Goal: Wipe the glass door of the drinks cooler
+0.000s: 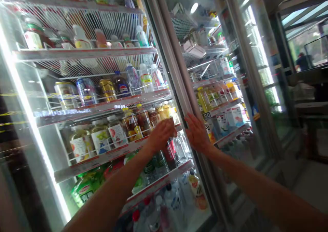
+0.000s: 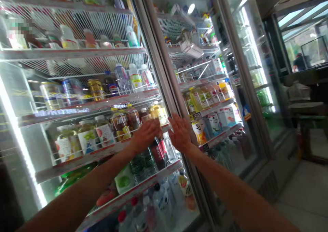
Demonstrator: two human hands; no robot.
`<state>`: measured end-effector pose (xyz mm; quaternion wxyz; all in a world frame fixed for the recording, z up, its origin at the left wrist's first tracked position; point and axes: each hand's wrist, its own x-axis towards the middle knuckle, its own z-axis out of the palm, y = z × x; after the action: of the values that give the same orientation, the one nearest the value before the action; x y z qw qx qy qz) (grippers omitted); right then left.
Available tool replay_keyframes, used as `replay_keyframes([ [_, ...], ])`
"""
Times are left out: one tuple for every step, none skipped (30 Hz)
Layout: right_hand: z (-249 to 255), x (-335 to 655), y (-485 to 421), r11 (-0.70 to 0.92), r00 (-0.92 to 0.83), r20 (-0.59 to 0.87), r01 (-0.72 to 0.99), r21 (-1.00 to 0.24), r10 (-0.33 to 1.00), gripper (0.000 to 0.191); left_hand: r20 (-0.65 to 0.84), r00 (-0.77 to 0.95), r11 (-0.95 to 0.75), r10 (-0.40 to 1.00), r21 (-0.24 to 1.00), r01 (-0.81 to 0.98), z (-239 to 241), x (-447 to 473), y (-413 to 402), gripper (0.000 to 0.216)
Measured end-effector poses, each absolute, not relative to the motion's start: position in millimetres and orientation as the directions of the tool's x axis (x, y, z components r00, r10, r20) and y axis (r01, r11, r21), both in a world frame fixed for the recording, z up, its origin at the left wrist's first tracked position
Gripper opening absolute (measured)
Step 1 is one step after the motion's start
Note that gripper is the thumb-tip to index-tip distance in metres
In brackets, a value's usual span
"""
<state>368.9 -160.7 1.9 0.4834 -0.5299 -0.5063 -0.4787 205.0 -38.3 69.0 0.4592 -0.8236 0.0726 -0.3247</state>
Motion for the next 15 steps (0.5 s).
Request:
replay_keyframes([
  [-0.2,363.8,-158.1,-0.015,0.028,0.995,1.0,-0.026,0.092,0.05,0.345,0.824,-0.534,-0.45,-0.843,0.061,65.9,195.8,-36.5,0.037],
  [-2.4,358.7,-155.7,-0.008,0.019,0.994,1.0,-0.018,0.108,0.05,0.242,0.849,-0.504,-0.47,-0.863,-0.033,62.6,186.7,-34.9,0.037],
  [-4.6,353.9,-153.3,0.0,0.007,0.993,1.0,-0.007,0.12,0.05,0.213,0.857,-0.493,-0.468,-0.868,-0.053,59.6,177.8,-33.3,0.037],
  [-6.8,349.4,-151.2,0.008,-0.004,0.992,1.0,0.003,0.127,0.05,0.274,0.851,-0.506,-0.448,-0.863,0.012,57.1,169.0,-31.9,0.038],
  [-8.9,345.0,-149.2,0.014,-0.009,0.991,1.0,0.007,0.132,0.049,0.381,0.825,-0.528,-0.417,-0.841,0.121,54.6,160.2,-30.6,0.038],
  [-11.0,340.7,-147.5,0.018,-0.011,0.99,1.0,0.008,0.138,0.049,0.487,0.785,-0.549,-0.383,-0.803,0.231,51.3,151.1,-29.6,0.039],
  [-12.9,336.2,-145.9,0.022,-0.01,0.989,1.0,0.007,0.145,0.049,0.553,0.752,-0.565,-0.36,-0.77,0.296,46.7,141.6,-28.8,0.039],
  [-14.7,331.4,-144.4,0.026,-0.015,0.987,1.0,0.011,0.157,0.048,0.543,0.758,-0.566,-0.362,-0.774,0.284,40.6,131.6,-28.2,0.038],
  [-16.3,326.3,-142.9,0.032,-0.026,0.985,0.999,0.02,0.173,0.048,0.446,0.808,-0.558,-0.384,-0.81,0.182,33.7,121.4,-27.6,0.037],
  [-17.7,320.7,-141.4,0.039,-0.043,0.981,0.999,0.036,0.188,0.047,0.277,0.857,-0.531,-0.435,-0.847,0.004,27.2,111.1,-26.9,0.037],
  [-18.9,314.7,-139.6,0.048,-0.062,0.977,0.997,0.054,0.203,0.046,0.153,0.865,-0.496,-0.479,-0.86,-0.122,22.3,101.2,-26.1,0.039],
  [-19.9,308.5,-137.5,0.059,-0.082,0.973,0.996,0.071,0.217,0.045,0.112,0.874,-0.48,-0.473,-0.864,-0.15,19.9,92.0,-24.9,0.041],
  [-20.8,302.0,-135.1,0.07,-0.097,0.969,0.994,0.083,0.227,0.044,0.155,0.882,-0.489,-0.445,-0.867,-0.094,20.1,83.6,-23.6,0.042],
  [-21.4,295.4,-132.3,0.081,-0.104,0.967,0.993,0.088,0.232,0.044,0.263,0.871,-0.505,-0.415,-0.863,0.02,22.2,76.0,-22.2,0.042],
  [-22.0,288.6,-129.3,0.09,-0.107,0.966,0.992,0.088,0.234,0.044,0.399,0.834,-0.523,-0.38,-0.837,0.162,24.9,69.2,-21.0,0.042],
])
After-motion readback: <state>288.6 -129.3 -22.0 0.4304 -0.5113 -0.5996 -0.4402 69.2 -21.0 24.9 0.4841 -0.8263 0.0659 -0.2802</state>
